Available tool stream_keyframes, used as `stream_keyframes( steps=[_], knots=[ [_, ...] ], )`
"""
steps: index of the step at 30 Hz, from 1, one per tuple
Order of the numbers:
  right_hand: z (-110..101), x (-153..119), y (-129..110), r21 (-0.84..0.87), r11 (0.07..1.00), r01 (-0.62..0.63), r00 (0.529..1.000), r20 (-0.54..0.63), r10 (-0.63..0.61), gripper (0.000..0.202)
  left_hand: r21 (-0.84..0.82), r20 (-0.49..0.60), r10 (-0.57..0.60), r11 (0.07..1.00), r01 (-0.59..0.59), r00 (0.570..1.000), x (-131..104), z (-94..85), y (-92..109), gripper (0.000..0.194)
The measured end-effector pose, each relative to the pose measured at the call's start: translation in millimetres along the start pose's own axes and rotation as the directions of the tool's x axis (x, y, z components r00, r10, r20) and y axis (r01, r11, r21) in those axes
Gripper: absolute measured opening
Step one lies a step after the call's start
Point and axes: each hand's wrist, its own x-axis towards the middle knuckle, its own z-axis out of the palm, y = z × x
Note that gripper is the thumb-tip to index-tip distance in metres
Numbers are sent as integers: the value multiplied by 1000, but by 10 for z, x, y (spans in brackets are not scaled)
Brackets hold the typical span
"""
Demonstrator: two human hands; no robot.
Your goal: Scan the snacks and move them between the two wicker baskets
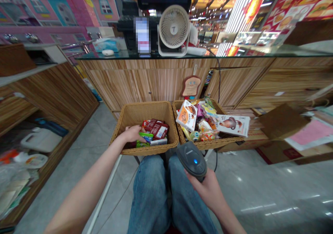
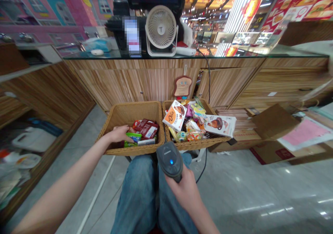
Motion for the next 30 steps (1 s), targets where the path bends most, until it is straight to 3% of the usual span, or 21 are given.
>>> stream_keyframes(
  steps=[2,5,8,10,14,16,18,21,23,28,30],
  knots=[
    [5,1,4,3,1000,4,1000,5,-4,20,-72,-101,37,996,-45,994,-17,-31,5,52],
    [20,5,9,4,1000,2,1000,13,-2,20,-192,-283,147,959,-206,948,-20,-53,61,52],
    [36,10,10,1,1000,-8,1000,25,8,21,-262,-338,244,903,-340,909,22,-30,134,40],
    [44,13,7,-1,1000,-7,1000,31,7,20,-321,-306,270,874,-365,913,65,16,159,38],
    [50,15,-8,2,1000,9,1000,11,-9,19,-557,-142,266,774,-299,953,120,132,124,71],
    [49,13,-12,2,1000,5,1000,14,-5,19,-626,-52,279,739,-249,959,115,159,89,77],
    [49,12,-11,-1,1000,1,1000,20,-1,20,-549,-16,253,806,-220,967,89,153,64,70],
    [49,13,-4,-8,1000,2,1000,18,-2,20,-242,-57,151,957,-160,987,30,114,60,55],
    [54,13,-2,-7,1000,-1,1000,17,1,20,-108,-64,134,984,-140,989,-5,95,66,46],
    [70,5,11,10,1000,5,1000,21,-5,21,-196,-36,224,954,-226,974,-19,89,43,39],
    [68,2,20,4,1000,9,1000,21,-9,22,-288,-94,287,909,-302,953,-3,85,41,42]
  ],
)
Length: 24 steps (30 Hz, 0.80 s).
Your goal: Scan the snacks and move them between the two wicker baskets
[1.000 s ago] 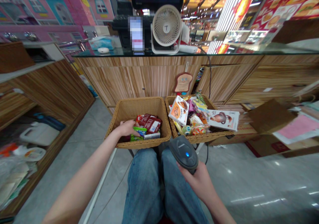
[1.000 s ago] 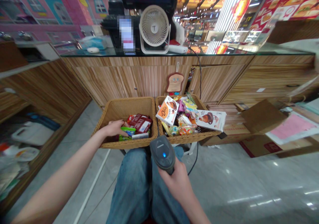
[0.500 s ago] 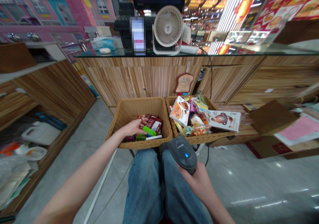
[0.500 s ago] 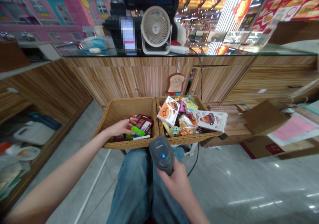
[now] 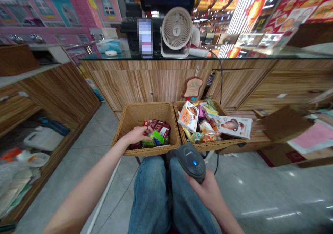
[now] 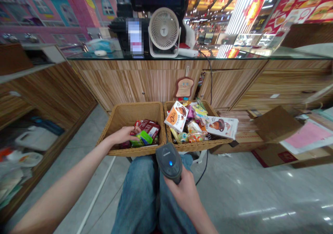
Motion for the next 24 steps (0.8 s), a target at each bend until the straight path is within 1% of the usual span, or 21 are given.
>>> stream_keyframes(
  steps=[2,3,5,6,7,9,12,15,18,20,21,22,24],
  knots=[
    [-6,0,1,-2,1000,-3,1000,3,3,23,-54,-114,101,993,-108,988,25,1,21,48],
    [-10,0,-2,2,1000,-7,1000,6,7,23,-41,-191,142,987,-153,971,39,6,42,50],
    [-14,0,-11,10,1000,-12,1000,8,12,22,62,-310,192,981,-182,931,71,28,91,49],
    [-13,1,-16,12,1000,-12,1000,8,12,22,126,-332,204,977,-172,921,87,45,113,46],
    [-10,1,-19,10,1000,-11,1000,10,11,21,187,-327,210,970,-155,921,101,63,129,44],
    [-1,4,-18,4,1000,-4,1000,9,4,21,283,-265,209,950,-131,942,121,99,138,45],
    [13,9,-4,0,1000,-2,1000,7,2,21,377,-189,191,920,-109,963,122,133,99,61],
    [16,13,10,-1,1000,-10,1000,16,10,22,390,-152,166,916,-95,974,107,142,50,73],
    [19,17,13,-7,1000,-4,1000,16,4,23,355,-184,139,932,-66,973,103,141,39,72],
    [32,21,7,-8,1000,-2,1000,18,2,22,356,-228,156,932,-66,961,97,131,62,62],
    [44,24,1,-8,1000,-1,1000,24,1,22,371,-250,188,925,-85,950,88,122,82,56],
    [58,29,-9,-4,1000,1,999,33,-1,21,396,-272,236,911,-115,933,73,109,107,50],
    [89,43,-43,18,1000,3,999,53,-4,21,464,-318,353,867,-180,880,32,76,172,42]
  ],
)
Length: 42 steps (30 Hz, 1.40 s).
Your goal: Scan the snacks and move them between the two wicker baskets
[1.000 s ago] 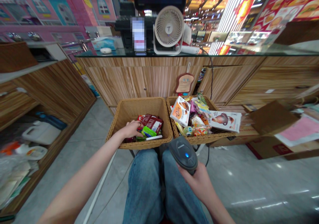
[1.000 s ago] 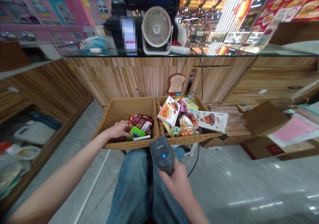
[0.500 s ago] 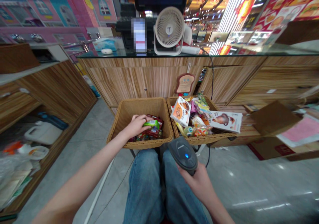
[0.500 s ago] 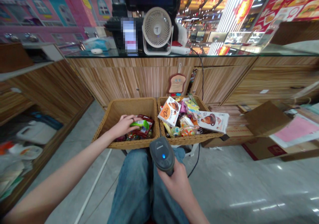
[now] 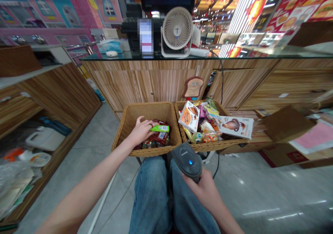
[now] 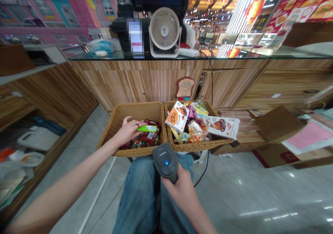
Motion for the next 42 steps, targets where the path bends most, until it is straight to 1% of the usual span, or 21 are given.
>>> stream_keyframes(
  steps=[2,5,7,10,14,19,25,29,33,37,39,42],
  knots=[
    [28,25,-50,43,999,-6,1000,6,5,21,54,-104,69,996,-64,992,-5,-79,53,42],
    [48,75,-140,102,994,-28,1000,-8,29,23,111,-230,101,991,-77,968,-11,-179,120,46],
    [46,109,-191,114,993,-35,999,-11,36,25,132,-287,111,988,-76,952,-15,-219,146,47],
    [33,144,-234,114,993,-40,999,-8,41,27,147,-335,133,985,-87,933,-23,-241,162,48],
    [31,151,-236,117,992,-40,999,-2,40,29,147,-343,155,983,-110,926,-35,-241,169,48],
    [32,146,-226,115,992,-46,999,-9,48,31,132,-345,131,987,-90,929,-43,-239,175,47],
    [15,153,-225,96,995,-39,998,-35,43,36,93,-285,55,995,-29,957,-48,-254,203,45],
    [15,147,-215,76,996,-54,998,-31,57,37,76,-269,35,997,-15,963,-44,-253,209,47],
    [5,131,-222,80,996,-50,998,-30,52,34,79,-277,60,996,-40,959,-49,-250,196,49],
    [-42,85,-223,86,996,-38,998,-53,43,32,86,-290,67,995,-44,955,-40,-295,192,48],
    [-82,49,-207,86,995,-40,997,-69,46,31,97,-305,73,994,-45,949,-7,-341,209,48],
    [-152,-7,-166,82,995,-50,995,-86,57,30,117,-365,99,991,-60,926,117,-424,296,50]
  ],
)
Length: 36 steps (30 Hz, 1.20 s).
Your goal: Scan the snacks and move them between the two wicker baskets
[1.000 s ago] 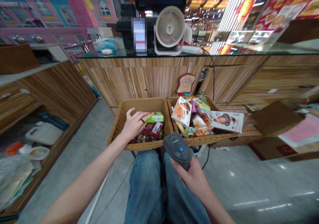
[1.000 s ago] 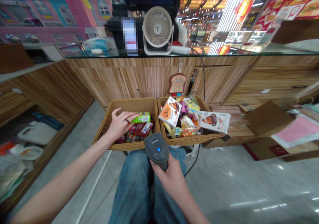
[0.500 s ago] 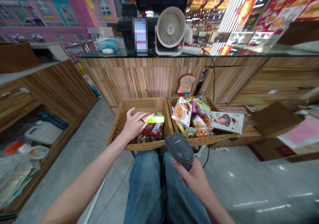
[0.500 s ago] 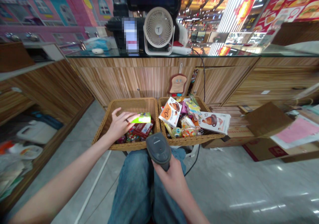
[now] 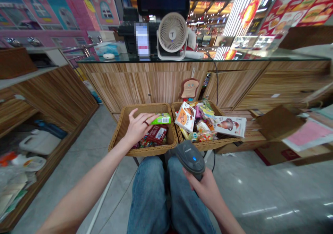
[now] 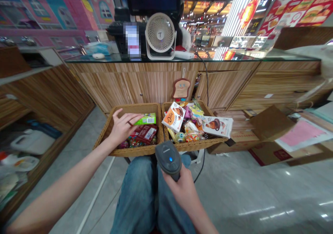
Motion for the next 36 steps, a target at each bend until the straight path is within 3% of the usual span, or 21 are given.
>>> stream_keyframes(
  steps=[6,9,12,14,16,18,20,23,25,27,28,31,33,36],
  knots=[
    [-112,-43,38,-29,1000,-8,1000,-12,7,33,-53,-90,76,995,-81,993,589,91,395,56],
    [-126,-48,27,-28,1000,-7,1000,-21,6,33,-103,-94,128,985,-138,987,962,289,649,54],
    [-131,-54,14,-38,999,-16,999,-38,15,37,-133,-88,95,985,-106,992,1307,579,876,45],
    [-141,-62,9,-46,999,-22,998,-53,20,42,-156,-21,80,984,-82,997,1473,770,990,37],
    [-158,-70,12,-48,998,-29,998,-57,27,46,-203,126,129,974,-102,984,1561,900,1048,29],
    [-177,-77,23,-46,998,-38,998,-56,35,49,-265,230,179,957,-115,957,1565,936,1025,29],
    [-190,-80,41,-49,998,-40,998,-49,38,51,-302,240,155,950,-78,958,1496,881,912,33],
    [-185,-79,70,-67,997,-32,999,-37,30,52,-282,199,-10,957,67,980,1287,718,617,38],
    [-164,-76,86,-74,997,-26,999,-33,24,50,-213,217,-134,960,181,967,1095,619,399,40],
    [-134,-72,96,-72,997,-20,999,-27,18,47,-84,299,-243,957,279,923,878,556,217,47],
    [-118,-68,99,-68,998,-18,1000,-19,16,45,-6,369,-295,948,320,881,768,540,150,53],
    [-78,-57,99,-47,999,-19,1000,0,19,37,202,601,-430,897,393,674,478,545,56,66],
    [-63,-51,96,-33,999,-15,1000,0,15,32,262,690,-461,878,401,558,343,585,71,67],
    [-63,-52,96,-23,1000,-11,1000,-4,11,29,277,749,-454,876,395,483,242,679,154,70]
  ],
)
